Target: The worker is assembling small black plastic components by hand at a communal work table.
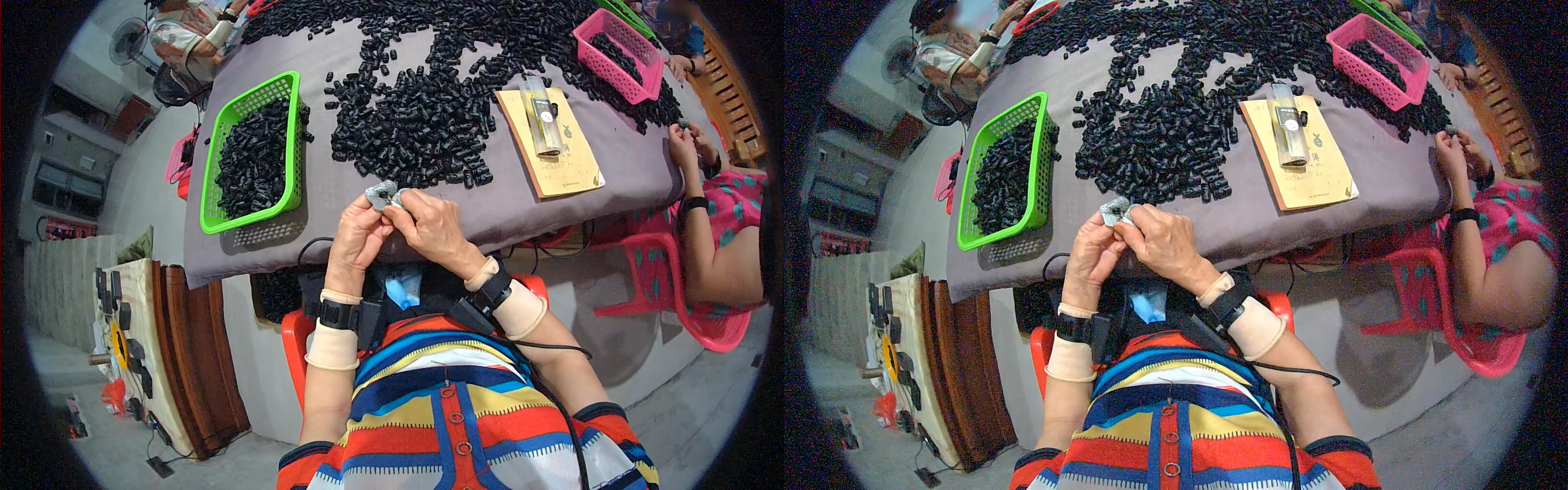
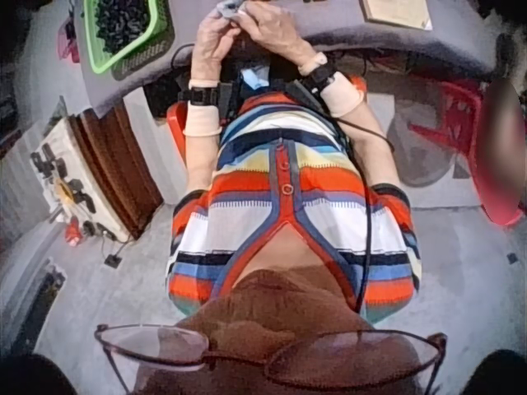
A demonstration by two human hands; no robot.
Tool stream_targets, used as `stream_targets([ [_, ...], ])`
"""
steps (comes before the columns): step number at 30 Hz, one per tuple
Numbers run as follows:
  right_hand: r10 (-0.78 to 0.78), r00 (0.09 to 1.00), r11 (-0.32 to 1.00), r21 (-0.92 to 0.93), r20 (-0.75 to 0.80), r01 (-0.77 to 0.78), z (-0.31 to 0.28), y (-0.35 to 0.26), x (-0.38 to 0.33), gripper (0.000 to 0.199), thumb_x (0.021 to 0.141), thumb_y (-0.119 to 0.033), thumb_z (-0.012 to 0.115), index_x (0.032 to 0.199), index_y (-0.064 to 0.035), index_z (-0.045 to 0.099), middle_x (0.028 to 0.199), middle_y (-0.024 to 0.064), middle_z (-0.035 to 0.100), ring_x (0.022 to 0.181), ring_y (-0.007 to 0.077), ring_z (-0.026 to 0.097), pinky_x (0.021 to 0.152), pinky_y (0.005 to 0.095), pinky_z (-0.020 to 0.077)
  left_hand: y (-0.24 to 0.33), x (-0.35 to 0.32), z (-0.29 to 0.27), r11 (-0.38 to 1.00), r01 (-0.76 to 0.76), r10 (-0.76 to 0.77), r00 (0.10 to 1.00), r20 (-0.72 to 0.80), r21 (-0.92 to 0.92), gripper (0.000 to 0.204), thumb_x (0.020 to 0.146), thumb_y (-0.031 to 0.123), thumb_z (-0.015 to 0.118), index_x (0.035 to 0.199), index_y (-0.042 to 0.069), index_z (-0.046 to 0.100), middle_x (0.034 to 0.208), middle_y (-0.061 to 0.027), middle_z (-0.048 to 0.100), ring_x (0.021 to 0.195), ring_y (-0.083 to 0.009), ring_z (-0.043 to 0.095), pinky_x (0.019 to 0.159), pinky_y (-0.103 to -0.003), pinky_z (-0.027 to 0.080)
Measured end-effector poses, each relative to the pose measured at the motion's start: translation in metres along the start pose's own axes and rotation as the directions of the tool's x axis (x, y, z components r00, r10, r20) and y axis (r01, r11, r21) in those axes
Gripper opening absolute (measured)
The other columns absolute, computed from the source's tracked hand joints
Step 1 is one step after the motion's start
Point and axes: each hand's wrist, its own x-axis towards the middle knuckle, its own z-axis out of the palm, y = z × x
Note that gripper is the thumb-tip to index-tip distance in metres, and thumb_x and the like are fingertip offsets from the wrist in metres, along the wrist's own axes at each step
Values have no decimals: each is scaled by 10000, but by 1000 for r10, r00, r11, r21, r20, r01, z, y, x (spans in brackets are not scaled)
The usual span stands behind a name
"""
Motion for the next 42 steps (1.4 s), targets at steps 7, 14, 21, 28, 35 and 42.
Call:
stream_targets([
  [7,0,999,996,94,43,-4,-5,2,-1,217,831,-234,614,725,-64,532,653,109,560,570,311,576,472,406,427,2,0,-5,998,26,-25,999,19,-49,241,858,67,580,1095,22,574,955,-54,629,725,-97,561,588,-216,453],
  [14,12,998,997,81,58,-16,-5,2,-2,217,833,-240,614,728,-66,536,651,107,557,571,312,574,472,410,422,2,-1,-3,999,32,-32,999,0,-30,244,862,61,569,1101,13,564,955,-63,627,733,-102,566,588,-218,451],
  [21,0,1000,1000,28,31,-1,-3,-2,3,211,831,-230,608,715,-73,526,658,100,565,579,315,577,474,411,430,5,3,-6,996,47,-39,994,101,-80,270,857,82,590,1114,8,557,1003,-64,623,786,-125,589,667,-239,486],
  [28,3,1000,998,58,17,-4,-4,-3,2,196,830,-217,604,717,-76,528,668,108,568,591,324,578,481,414,434,-2,-2,-7,999,-2,3,1000,8,-54,263,864,82,584,1123,39,567,936,-58,625,699,-116,570,607,-252,487],
  [35,246,968,912,326,53,-249,-12,4,1,263,868,-167,578,706,-10,443,590,147,486,507,287,480,481,366,368,55,-30,29,921,-133,233,942,-242,367,259,841,25,586,1100,10,580,802,-34,606,559,-88,555,480,-202,467],
  [42,218,973,923,310,71,-229,-12,-2,6,273,870,-173,576,704,-5,439,601,160,502,526,320,499,489,383,367,163,-21,-7,525,-277,721,647,-248,805,242,802,28,640,1039,11,602,742,-5,577,536,-48,505,441,-167,412],
])
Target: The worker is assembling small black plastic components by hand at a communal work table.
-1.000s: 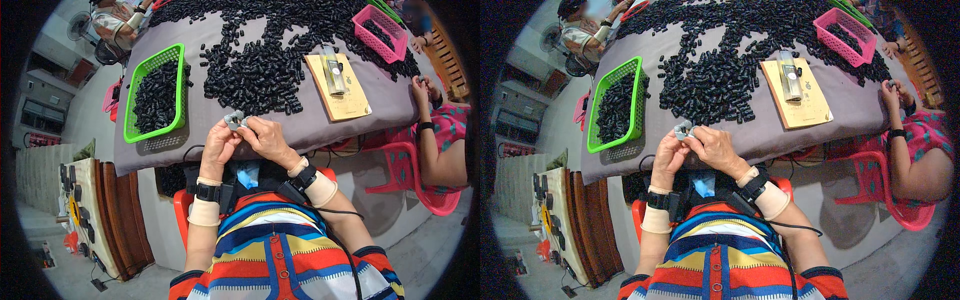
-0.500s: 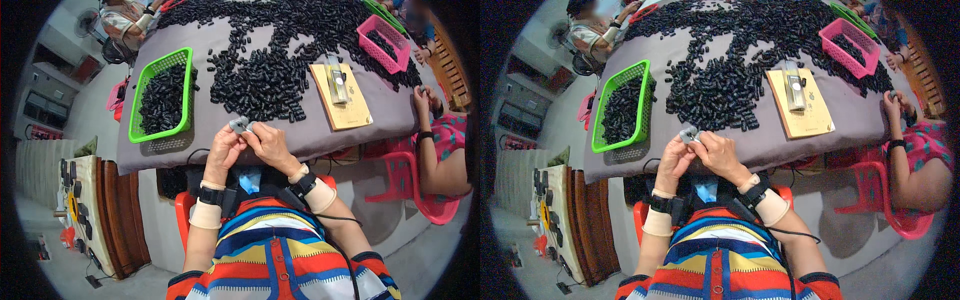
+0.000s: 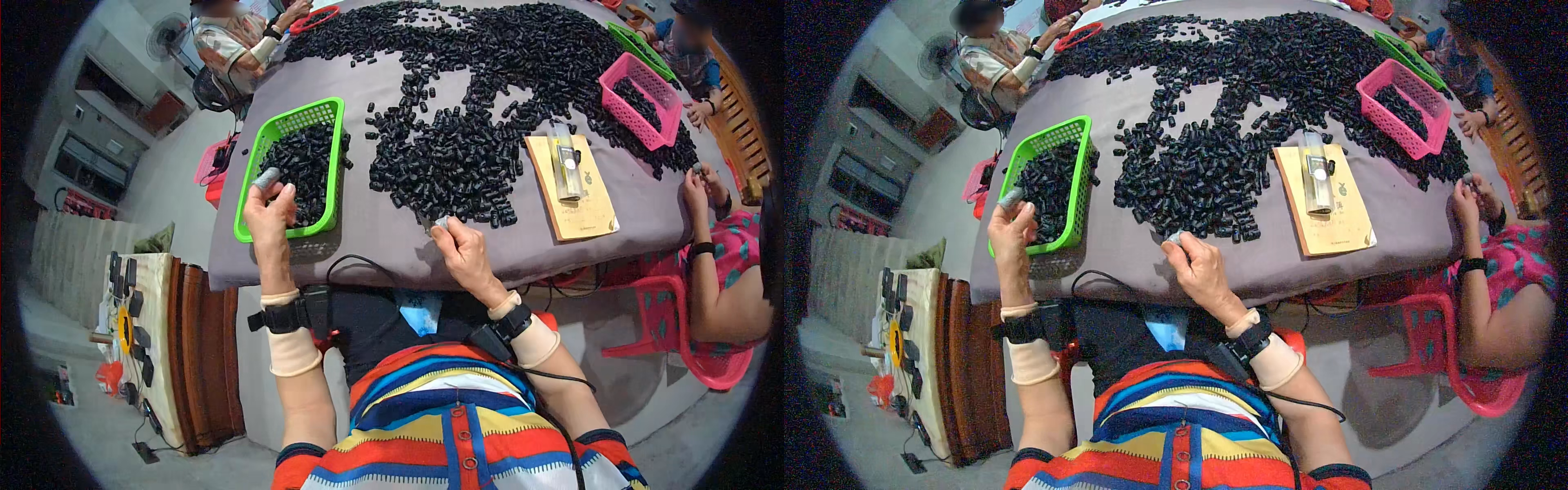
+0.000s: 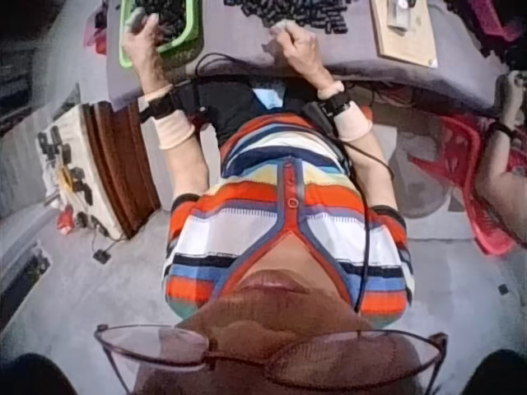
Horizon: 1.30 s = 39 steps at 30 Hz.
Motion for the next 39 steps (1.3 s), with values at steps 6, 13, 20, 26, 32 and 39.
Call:
stream_targets([
  [6,-12,1000,998,-58,5,12,-1,1,-1,258,870,-178,577,712,-10,462,617,157,529,550,325,532,493,383,379,-8,-50,69,972,143,-193,936,294,184,217,847,59,558,1056,28,607,685,10,565,474,-39,477,395,-175,374],
  [13,-14,1000,1000,-3,-2,14,1,-4,-1,257,877,-202,573,729,-11,486,623,160,531,560,342,535,495,389,383,-86,-48,109,863,-115,-2,973,231,492,181,769,79,571,927,-7,557,708,-155,611,642,-292,608,605,-386,472],
  [20,-5,1000,1000,-25,3,5,-2,4,0,272,876,-212,575,723,-9,477,628,167,534,565,345,537,497,391,384,-65,-49,125,780,-27,-116,976,186,626,231,736,112,587,930,2,529,805,-183,629,800,-356,614,723,-440,465],
  [26,-3,1000,999,-35,10,4,-2,0,1,276,875,-214,577,718,-11,475,629,167,534,568,344,536,501,390,386,-75,-40,126,797,39,-164,974,154,602,307,737,156,646,966,-8,527,854,-188,640,834,-358,617,751,-440,464],
  [32,-2,1000,999,-48,16,2,-1,2,0,256,873,-206,579,730,-11,495,645,170,543,588,349,547,509,390,395,-93,-33,123,843,49,-138,982,128,535,222,741,76,619,926,-21,544,715,-79,613,627,-167,589,567,-318,471],
  [39,-17,1000,999,-40,0,17,-1,6,0,260,870,-213,586,729,-13,499,646,172,541,591,359,543,505,392,392,-90,-45,114,825,-70,-103,957,271,560,217,712,40,607,924,4,572,679,-45,581,593,-135,556,529,-290,447],
])
